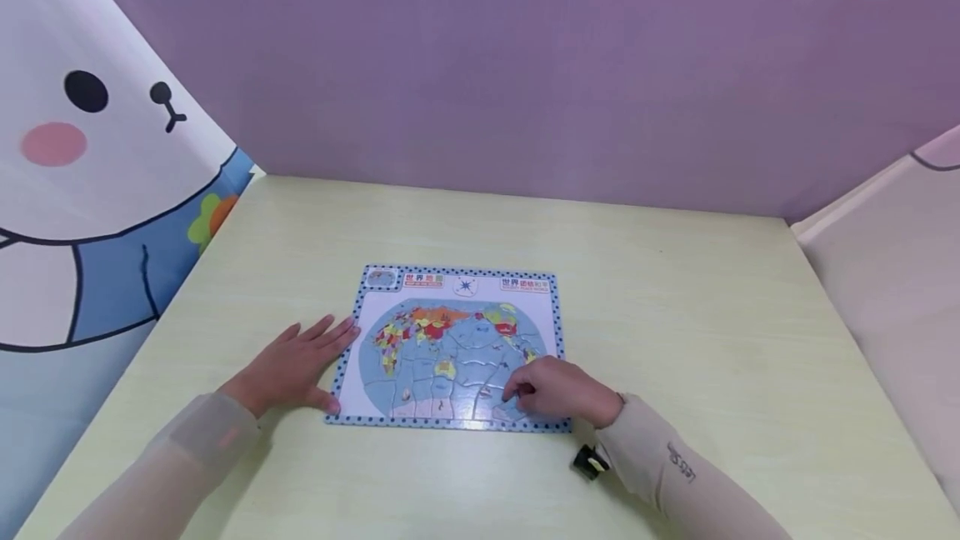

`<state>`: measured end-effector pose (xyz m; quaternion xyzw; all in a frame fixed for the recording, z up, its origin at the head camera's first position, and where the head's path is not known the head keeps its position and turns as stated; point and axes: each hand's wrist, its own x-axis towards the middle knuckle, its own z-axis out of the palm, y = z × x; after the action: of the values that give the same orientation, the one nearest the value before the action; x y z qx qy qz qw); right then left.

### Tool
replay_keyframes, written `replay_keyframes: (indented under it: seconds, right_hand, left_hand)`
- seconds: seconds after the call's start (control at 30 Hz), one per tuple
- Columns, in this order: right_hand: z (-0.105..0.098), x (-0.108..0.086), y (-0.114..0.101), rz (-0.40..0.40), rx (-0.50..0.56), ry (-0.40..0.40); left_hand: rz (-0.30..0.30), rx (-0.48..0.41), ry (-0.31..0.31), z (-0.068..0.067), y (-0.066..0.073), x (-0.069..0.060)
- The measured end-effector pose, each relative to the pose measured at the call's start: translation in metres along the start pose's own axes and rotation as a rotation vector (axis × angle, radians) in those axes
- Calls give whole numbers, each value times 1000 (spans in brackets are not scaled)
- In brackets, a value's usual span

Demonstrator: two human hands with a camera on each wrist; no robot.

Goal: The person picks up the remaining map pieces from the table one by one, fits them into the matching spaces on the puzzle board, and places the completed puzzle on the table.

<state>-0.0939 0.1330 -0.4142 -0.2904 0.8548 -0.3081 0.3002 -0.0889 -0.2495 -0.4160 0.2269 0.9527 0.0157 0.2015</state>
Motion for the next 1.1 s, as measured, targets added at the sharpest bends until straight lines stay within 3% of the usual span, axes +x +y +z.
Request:
replay_keyframes:
  seconds: [0.4, 0.77, 1.1]
  right_hand:
    - [2, 1, 0, 9, -36, 6]
    - [1, 5, -8, 5, -141, -17]
    - [1, 7, -12, 92, -181, -24]
  left_hand:
    - [-7, 12, -2, -2, 1, 0]
    - [2, 14, 3, -1, 0, 0]
    - [12, 23, 15, 0, 0, 0]
